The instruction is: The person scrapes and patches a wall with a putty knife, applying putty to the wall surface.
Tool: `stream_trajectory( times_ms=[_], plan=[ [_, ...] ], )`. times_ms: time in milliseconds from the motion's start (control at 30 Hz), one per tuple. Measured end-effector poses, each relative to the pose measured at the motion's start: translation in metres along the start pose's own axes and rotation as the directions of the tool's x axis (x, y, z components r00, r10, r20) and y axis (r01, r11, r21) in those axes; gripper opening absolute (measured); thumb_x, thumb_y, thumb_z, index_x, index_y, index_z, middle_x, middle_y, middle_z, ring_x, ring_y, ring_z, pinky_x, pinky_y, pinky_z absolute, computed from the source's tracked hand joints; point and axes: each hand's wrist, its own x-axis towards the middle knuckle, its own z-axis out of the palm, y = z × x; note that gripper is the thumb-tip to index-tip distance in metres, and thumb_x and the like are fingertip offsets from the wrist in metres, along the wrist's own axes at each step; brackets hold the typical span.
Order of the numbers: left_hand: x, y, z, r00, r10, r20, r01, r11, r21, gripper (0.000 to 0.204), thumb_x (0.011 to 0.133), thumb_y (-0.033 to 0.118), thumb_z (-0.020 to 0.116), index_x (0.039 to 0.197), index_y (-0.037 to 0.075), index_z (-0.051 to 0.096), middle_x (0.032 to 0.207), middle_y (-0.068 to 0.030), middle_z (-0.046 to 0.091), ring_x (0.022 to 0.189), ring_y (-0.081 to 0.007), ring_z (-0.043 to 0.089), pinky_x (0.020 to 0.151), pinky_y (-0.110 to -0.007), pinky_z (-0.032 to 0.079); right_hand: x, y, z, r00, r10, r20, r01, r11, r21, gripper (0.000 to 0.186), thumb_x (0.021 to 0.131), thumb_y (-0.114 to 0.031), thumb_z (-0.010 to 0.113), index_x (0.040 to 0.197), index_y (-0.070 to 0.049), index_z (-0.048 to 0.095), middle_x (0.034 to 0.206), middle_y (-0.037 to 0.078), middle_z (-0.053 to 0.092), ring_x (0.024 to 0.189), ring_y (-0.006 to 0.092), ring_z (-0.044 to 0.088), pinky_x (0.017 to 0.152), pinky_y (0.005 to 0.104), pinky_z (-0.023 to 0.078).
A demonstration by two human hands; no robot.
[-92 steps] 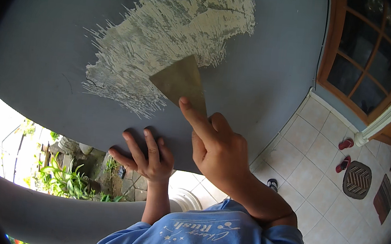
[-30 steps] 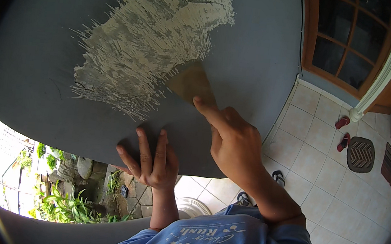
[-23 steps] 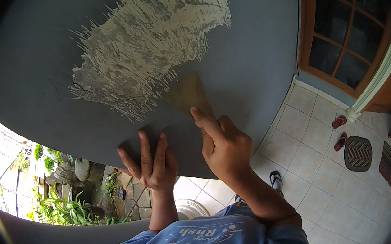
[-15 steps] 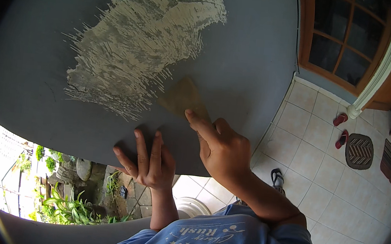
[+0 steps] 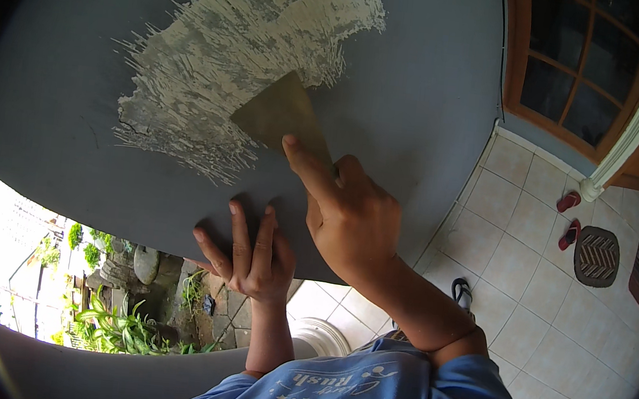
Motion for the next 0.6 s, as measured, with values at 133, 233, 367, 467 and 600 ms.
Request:
stream_trajectory(
  times_ms=[133,233,367,467,600],
  plan=[
    [-0.013,-0.008,-0.002,0.999,0.018,0.031,-0.016,0.999,-0.050,0.022,0.079,0.019,0.068,0.097,0.029,0.076,0.126,0.0002,0.063,0.141,-0.0410,0.024,0.114,-0.063,0.006,-0.016,-0.001,-0.012,0.997,-0.013,0.075,0.017,0.999,-0.043,0.045,0.080,-0.008,0.066,0.123,-0.023,0.063,0.063,0.003,0.049,0.044,0.0161,0.053,0.039,0.0311,0.044],
    [-0.015,-0.005,0.002,0.999,0.051,-0.002,-0.051,0.998,-0.035,0.022,0.079,0.019,0.068,0.097,0.028,0.076,0.126,0.0010,0.063,0.142,-0.0404,0.022,0.114,-0.062,0.007,-0.023,0.001,-0.008,0.994,0.031,0.100,-0.024,0.997,-0.067,0.046,0.080,-0.008,0.066,0.124,-0.023,0.063,0.064,0.003,0.049,0.043,0.0163,0.052,0.038,0.0309,0.043],
    [-0.012,-0.002,0.003,0.999,0.039,0.014,-0.038,0.999,-0.014,0.022,0.080,0.020,0.065,0.097,0.029,0.076,0.126,0.0058,0.063,0.143,-0.0350,0.020,0.114,-0.063,0.004,-0.001,0.003,-0.007,0.999,-0.016,0.036,0.017,0.999,-0.044,0.043,0.081,-0.009,0.066,0.122,-0.023,0.064,0.063,0.003,0.048,0.043,0.0164,0.051,0.038,0.0306,0.043],
    [-0.010,-0.005,0.002,0.998,0.061,-0.025,-0.062,0.998,-0.013,0.019,0.079,0.017,0.067,0.094,0.025,0.077,0.125,0.0017,0.063,0.141,-0.0393,0.023,0.114,-0.061,0.009,-0.022,0.000,-0.012,0.996,0.015,0.085,-0.012,0.999,-0.033,0.042,0.081,-0.010,0.066,0.121,-0.023,0.065,0.062,0.003,0.048,0.044,0.0162,0.052,0.039,0.0306,0.043],
    [-0.013,-0.004,0.003,0.999,0.046,-0.029,-0.048,0.997,-0.063,0.019,0.079,0.016,0.067,0.092,0.024,0.077,0.122,0.0021,0.065,0.141,-0.0392,0.024,0.115,-0.060,0.010,-0.026,0.005,-0.011,0.995,-0.005,0.102,0.014,0.995,-0.095,0.043,0.081,-0.011,0.067,0.122,-0.024,0.065,0.062,0.002,0.047,0.045,0.0158,0.051,0.040,0.0305,0.043]
  ],
)
